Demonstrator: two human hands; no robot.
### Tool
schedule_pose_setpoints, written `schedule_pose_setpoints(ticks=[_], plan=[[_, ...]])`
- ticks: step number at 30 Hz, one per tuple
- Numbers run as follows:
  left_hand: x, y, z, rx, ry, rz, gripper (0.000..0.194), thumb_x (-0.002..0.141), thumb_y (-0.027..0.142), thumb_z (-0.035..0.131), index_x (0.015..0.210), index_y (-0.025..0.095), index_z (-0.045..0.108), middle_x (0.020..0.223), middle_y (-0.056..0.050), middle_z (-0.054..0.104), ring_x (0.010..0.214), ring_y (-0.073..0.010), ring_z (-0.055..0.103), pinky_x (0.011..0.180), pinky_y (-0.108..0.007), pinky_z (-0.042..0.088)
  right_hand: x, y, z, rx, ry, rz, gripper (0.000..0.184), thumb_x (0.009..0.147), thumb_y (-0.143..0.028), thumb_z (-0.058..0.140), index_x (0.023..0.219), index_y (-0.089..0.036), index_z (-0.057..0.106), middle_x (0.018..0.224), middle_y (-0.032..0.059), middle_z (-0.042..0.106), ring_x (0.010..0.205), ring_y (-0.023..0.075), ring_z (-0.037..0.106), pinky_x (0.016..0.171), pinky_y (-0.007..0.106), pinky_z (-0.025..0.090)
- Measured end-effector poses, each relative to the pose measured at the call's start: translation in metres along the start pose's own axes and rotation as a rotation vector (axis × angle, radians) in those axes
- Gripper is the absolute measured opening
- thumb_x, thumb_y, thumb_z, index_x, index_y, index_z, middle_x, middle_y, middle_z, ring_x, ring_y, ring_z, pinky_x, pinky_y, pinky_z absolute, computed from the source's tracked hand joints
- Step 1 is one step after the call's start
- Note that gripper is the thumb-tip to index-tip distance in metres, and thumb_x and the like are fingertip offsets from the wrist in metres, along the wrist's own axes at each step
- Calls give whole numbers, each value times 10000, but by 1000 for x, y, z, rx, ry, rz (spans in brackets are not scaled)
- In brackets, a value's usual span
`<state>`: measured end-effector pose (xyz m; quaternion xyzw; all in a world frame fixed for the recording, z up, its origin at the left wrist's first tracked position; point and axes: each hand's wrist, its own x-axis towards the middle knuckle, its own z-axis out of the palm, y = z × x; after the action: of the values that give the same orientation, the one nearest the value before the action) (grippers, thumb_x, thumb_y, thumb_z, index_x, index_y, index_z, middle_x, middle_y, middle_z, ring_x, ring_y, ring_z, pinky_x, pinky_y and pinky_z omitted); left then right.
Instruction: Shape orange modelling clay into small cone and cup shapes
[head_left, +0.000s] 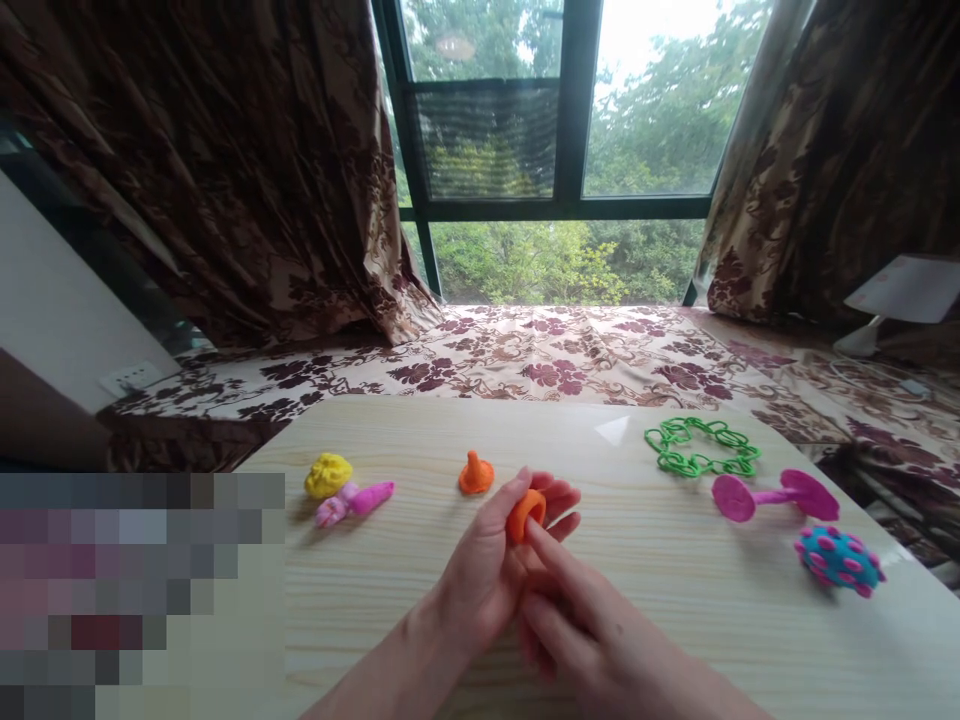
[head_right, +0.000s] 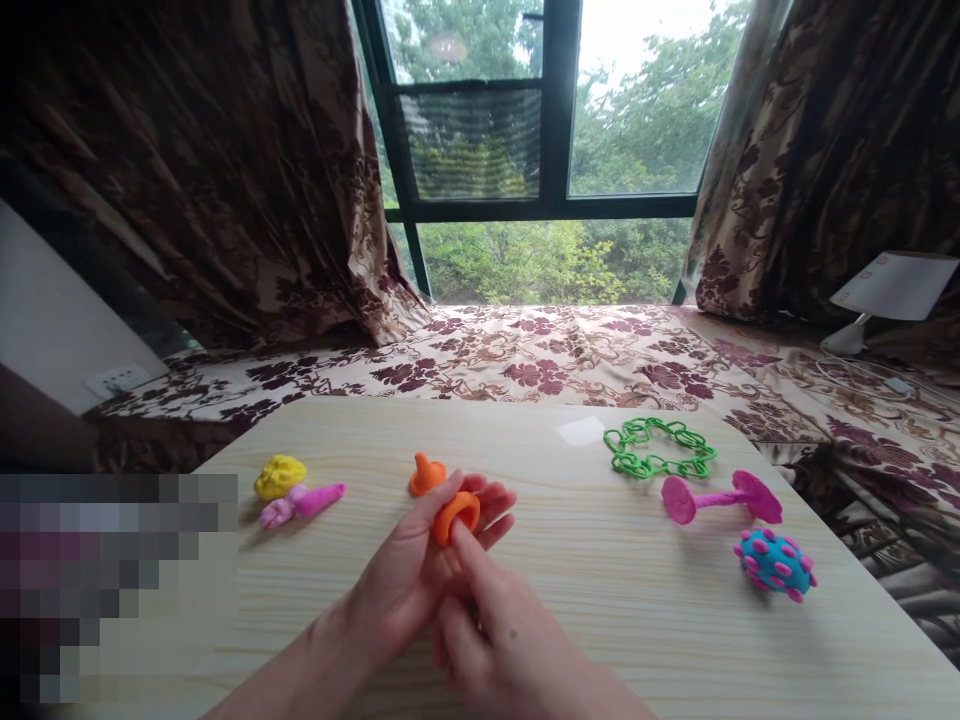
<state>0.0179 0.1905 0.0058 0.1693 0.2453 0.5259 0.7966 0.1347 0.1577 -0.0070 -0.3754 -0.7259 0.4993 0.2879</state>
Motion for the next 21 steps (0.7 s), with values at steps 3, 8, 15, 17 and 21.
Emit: schedule_pose_setpoints(ticks=[3, 8, 15, 17, 21], plan=[[0, 0, -2, -13, -29, -24, 164, 787, 289, 522, 782, 136, 580, 779, -27, 579, 840, -160, 582, 956, -362, 373, -2, 6, -2, -337, 52, -83, 519, 817, -138, 340, 1320, -217, 241, 730, 6, 570, 593, 124, 494, 560, 238, 382], [1, 2, -5, 0, 15, -31, 213, 778, 300, 531, 657, 127, 552, 693, -15, 546, 797, -155, 582, 920, -356, 404, -2, 5, -6, -753, -21, -111, 675, 684, -118, 397, 1331, -195, 221, 824, 53, 601, 652, 173, 525, 551, 254, 375], [2, 1, -7, 15, 46, -22, 221, 767, 299, 544, 634, 123, 555, 679, -21, 548, 758, -145, 587, 863, -322, 449, 3, 2, 5, -904, -85, -28, 737, 603, -122, 405, 1324, -117, 251, 922, 134, 598, 732, 248, 553, 551, 302, 406], [0, 3, -4, 20, 25, -13, 200, 777, 291, 530, 680, 121, 573, 728, -35, 571, 794, -160, 591, 887, -336, 434, 2, 6, 4, -816, -51, -58, 720, 624, -124, 409, 1325, -134, 249, 881, 116, 602, 698, 226, 546, 552, 294, 404], [-3, 6, 1, 55, -47, 18, 218, 810, 298, 476, 903, 133, 584, 995, -86, 579, 1007, -215, 531, 965, -381, 357, 0, 3, -5, -351, 93, -25, 528, 781, -144, 341, 1306, -178, 288, 692, 19, 555, 586, 135, 487, 563, 246, 396]])
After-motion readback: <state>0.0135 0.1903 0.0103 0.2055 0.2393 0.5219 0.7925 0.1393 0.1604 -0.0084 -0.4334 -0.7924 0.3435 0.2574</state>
